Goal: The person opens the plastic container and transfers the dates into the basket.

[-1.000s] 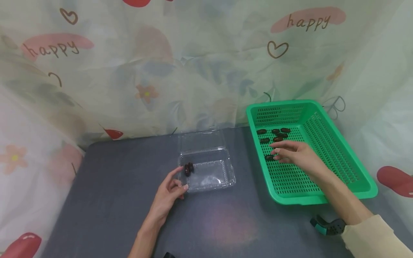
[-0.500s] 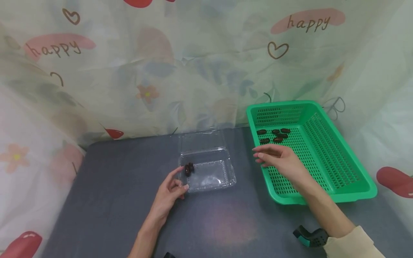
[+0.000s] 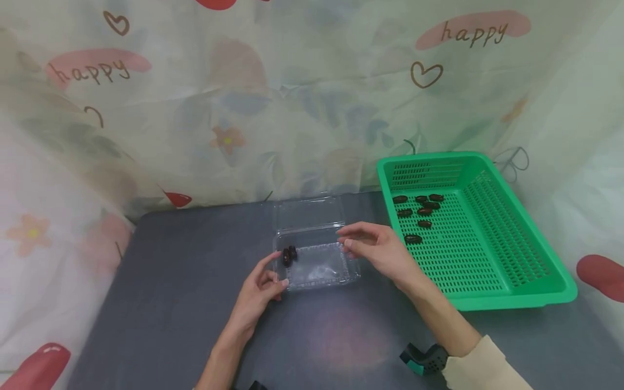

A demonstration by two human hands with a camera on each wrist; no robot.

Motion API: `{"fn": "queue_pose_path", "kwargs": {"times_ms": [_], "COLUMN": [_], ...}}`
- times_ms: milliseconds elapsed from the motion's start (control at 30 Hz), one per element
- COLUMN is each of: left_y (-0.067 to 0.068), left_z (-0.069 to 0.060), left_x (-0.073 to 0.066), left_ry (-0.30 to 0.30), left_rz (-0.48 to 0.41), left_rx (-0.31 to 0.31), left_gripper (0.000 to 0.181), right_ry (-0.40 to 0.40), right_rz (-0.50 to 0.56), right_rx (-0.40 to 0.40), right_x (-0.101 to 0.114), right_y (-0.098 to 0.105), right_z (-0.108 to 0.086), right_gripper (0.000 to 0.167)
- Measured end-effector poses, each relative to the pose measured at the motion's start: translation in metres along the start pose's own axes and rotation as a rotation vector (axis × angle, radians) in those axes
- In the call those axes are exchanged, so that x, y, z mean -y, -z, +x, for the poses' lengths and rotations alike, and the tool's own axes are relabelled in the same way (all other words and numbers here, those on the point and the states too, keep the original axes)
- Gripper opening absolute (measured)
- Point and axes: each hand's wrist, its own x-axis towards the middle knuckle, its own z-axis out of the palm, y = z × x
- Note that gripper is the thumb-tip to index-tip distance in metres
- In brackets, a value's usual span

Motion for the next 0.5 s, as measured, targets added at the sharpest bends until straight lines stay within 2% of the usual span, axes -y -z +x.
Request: {"fn": "queue_pose_path", "kwargs": {"times_ms": [267,500], "left_y": [-0.002,-0.002], "left_z": [-0.002,-0.002], "left_x": [0.001,0.001], "left_ry": [0.008,0.003], "left_rz": [-0.021,-0.032], "left_rx": [-0.001,-0.004], "left_gripper": [0.062,0.062], "right_ry": [-0.007,-0.025], "right_rz": [-0.012,-0.016], "right_rx": [0.046,0.049], "right_x": [-0.007,-0.024], "right_y": [-0.034,-0.056], "right_z": [0.012,0.032], "right_gripper": [0.029,0.026]}}
